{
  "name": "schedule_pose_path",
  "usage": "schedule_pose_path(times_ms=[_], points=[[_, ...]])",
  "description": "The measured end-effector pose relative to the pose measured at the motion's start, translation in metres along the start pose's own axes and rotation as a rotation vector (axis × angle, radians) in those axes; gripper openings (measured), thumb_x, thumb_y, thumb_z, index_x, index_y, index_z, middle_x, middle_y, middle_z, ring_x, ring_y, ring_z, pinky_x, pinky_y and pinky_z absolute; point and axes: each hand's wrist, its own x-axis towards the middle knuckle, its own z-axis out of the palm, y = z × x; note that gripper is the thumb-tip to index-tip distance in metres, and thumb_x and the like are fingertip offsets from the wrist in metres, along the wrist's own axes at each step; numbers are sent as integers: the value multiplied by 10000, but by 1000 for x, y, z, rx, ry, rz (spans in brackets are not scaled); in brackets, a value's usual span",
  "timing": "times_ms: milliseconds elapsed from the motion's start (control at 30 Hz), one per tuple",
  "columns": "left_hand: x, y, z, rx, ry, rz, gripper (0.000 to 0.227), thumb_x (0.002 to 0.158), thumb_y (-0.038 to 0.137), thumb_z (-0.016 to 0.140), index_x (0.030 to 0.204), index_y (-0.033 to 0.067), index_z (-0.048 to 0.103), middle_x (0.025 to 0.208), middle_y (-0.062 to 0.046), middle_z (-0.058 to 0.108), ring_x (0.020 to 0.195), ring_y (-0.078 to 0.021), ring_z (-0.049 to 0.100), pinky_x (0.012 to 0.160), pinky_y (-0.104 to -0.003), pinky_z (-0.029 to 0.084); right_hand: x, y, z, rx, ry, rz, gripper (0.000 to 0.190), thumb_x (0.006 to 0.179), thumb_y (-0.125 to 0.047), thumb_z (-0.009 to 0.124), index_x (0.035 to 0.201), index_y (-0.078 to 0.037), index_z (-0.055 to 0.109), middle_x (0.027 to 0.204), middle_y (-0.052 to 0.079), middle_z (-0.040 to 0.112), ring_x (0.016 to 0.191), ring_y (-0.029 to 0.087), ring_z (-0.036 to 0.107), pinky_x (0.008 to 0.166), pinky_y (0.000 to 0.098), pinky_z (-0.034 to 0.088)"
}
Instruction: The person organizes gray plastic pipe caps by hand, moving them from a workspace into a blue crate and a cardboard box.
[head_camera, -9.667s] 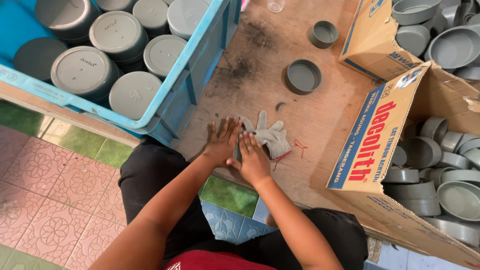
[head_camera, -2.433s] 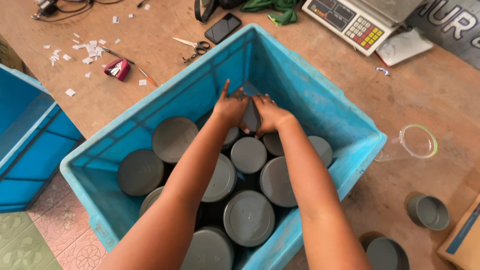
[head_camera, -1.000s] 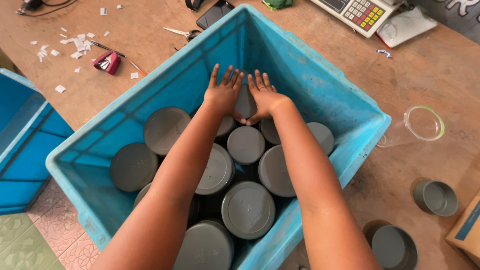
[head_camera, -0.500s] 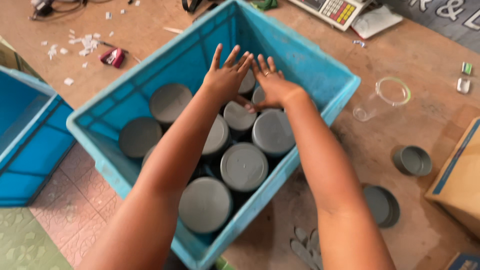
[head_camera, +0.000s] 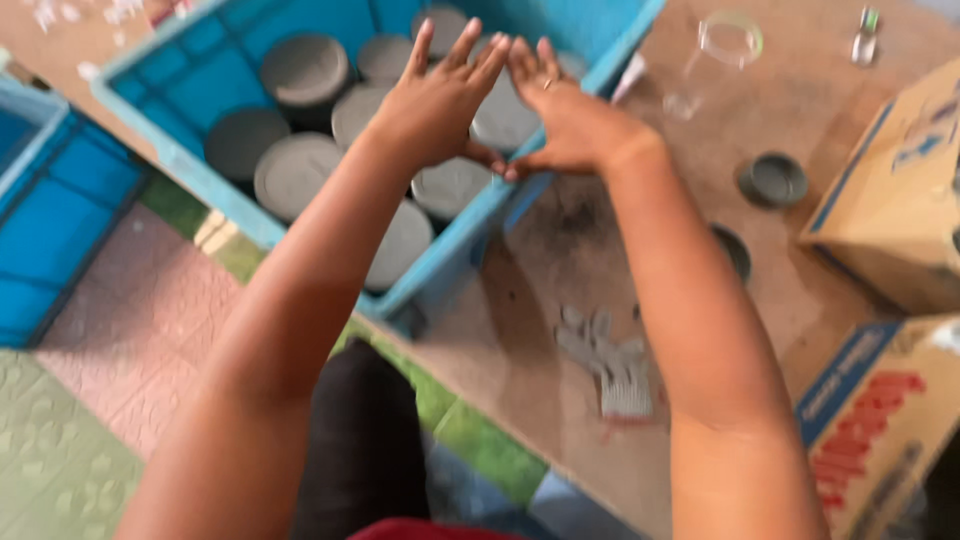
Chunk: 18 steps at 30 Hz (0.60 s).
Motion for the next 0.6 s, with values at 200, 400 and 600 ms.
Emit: schedule_pose_path(times_ms=[200, 400, 600], points=[[-19, 98, -36, -164, -153, 88, 1229, 525, 682, 686, 1365, -15, 121, 1441, -129, 221, 1328, -265, 81, 1053, -488, 91, -118, -57, -2, 112, -16, 199, 1078, 683, -360, 725, 1390, -101, -47, 1481, 64, -56, 1348, 219, -108, 1079, 371, 107], [-23, 187, -8, -228, -183, 216, 1246, 551, 705, 677, 1383, 18, 54, 1461, -108, 152, 1343, -256, 41, 1070, -463, 67, -214, -40, 50, 157, 75, 299, 1134, 646, -367, 747, 1387, -74, -60, 1473, 94, -92, 1350, 276, -120, 1092, 370, 70], [-25, 277, 18, -296, -278, 360, 1196, 521, 635, 660, 1396, 27, 116, 1456, -90, 215, 1360, -221, 136, 1091, -477, 140, -309, -16, 118, 134, 110, 458, 1178, 598, -405, 752, 1390, 35, -3, 1460, 215, -9, 1325, 416, -57, 1046, 567, 138]])
